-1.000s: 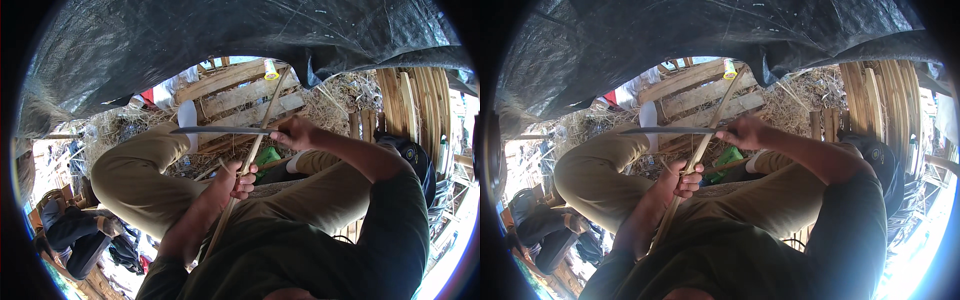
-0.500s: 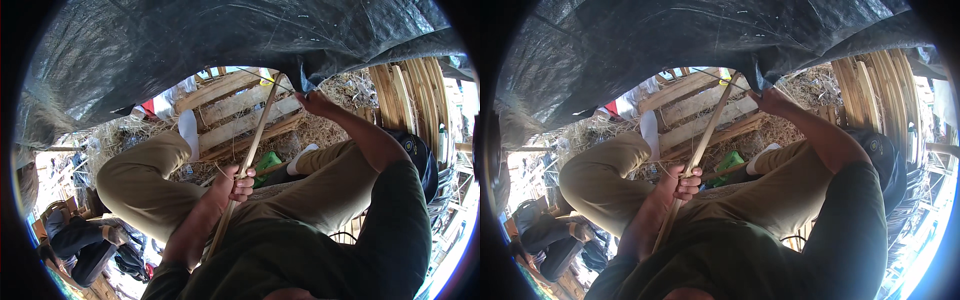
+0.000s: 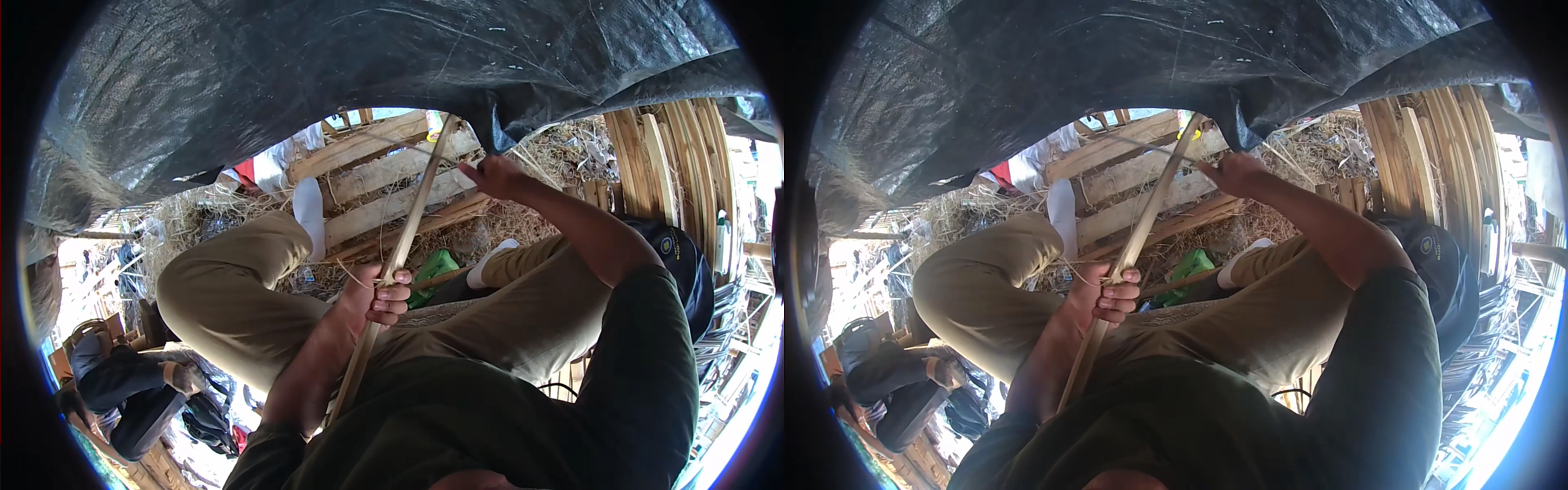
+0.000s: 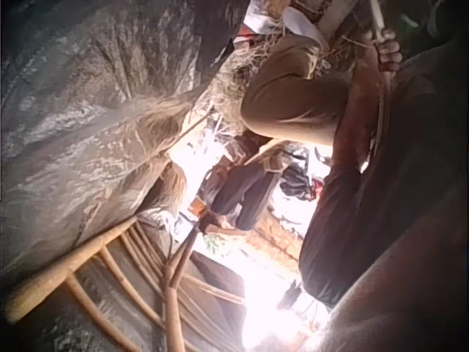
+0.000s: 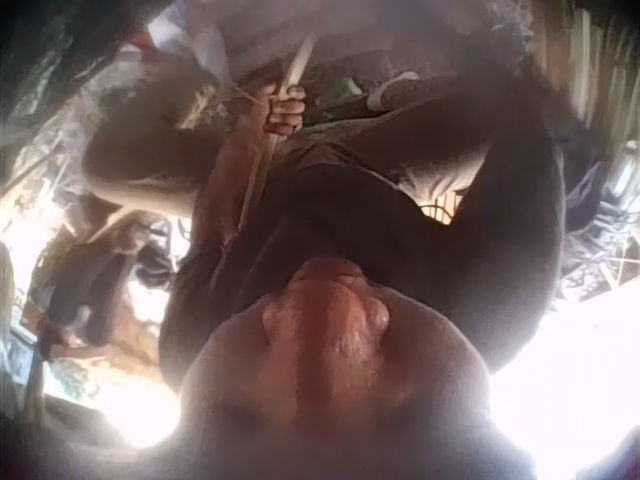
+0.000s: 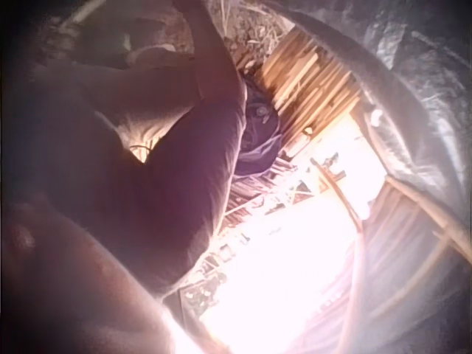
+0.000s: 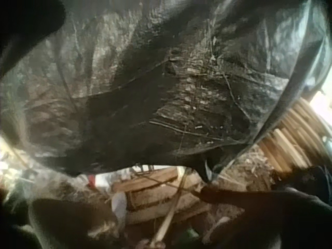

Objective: The person scrapes and shaves bamboo sticks using a knife, stripping away layers from both a short piece and a long thin strip.

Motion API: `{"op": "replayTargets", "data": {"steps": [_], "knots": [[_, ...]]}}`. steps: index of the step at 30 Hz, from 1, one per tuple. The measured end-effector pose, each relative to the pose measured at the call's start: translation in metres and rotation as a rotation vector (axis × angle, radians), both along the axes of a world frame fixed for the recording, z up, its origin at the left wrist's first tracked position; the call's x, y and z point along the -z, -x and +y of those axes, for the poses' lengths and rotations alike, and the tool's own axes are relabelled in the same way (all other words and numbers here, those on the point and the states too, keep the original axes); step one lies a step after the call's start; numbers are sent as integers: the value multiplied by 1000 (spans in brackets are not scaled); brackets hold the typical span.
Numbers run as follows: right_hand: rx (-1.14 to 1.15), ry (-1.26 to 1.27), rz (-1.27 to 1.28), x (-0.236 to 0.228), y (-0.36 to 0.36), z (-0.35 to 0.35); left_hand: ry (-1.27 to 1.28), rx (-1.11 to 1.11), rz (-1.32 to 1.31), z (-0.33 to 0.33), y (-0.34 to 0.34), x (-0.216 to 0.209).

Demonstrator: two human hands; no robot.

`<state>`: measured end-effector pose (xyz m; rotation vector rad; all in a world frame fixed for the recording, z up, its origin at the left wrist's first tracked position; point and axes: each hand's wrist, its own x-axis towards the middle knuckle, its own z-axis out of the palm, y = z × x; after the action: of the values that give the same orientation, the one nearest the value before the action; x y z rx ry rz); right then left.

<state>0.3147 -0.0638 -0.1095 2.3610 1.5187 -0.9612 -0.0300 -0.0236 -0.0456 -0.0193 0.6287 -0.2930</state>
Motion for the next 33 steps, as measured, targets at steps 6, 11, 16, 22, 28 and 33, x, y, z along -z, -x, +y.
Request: {"op": "replayTargets", "data": {"steps": [6,11,16,22,28,33], "knots": [[-198,-116,321,-31,78,-25,-51,10,-21,-1,1,11],[-343,-60,291,-44,67,-8,-153,19,121,-2,4,12],[-224,31,236,-40,59,-1,-208,-40,158,7,2,4],[-319,-78,312,-54,87,-18,-419,-35,197,3,-2,-11],[-32,22,62,-10,18,2,-431,2,197,0,1,-3],[-312,-44,294,-64,103,-11,-557,3,271,-3,-2,-5]]}}
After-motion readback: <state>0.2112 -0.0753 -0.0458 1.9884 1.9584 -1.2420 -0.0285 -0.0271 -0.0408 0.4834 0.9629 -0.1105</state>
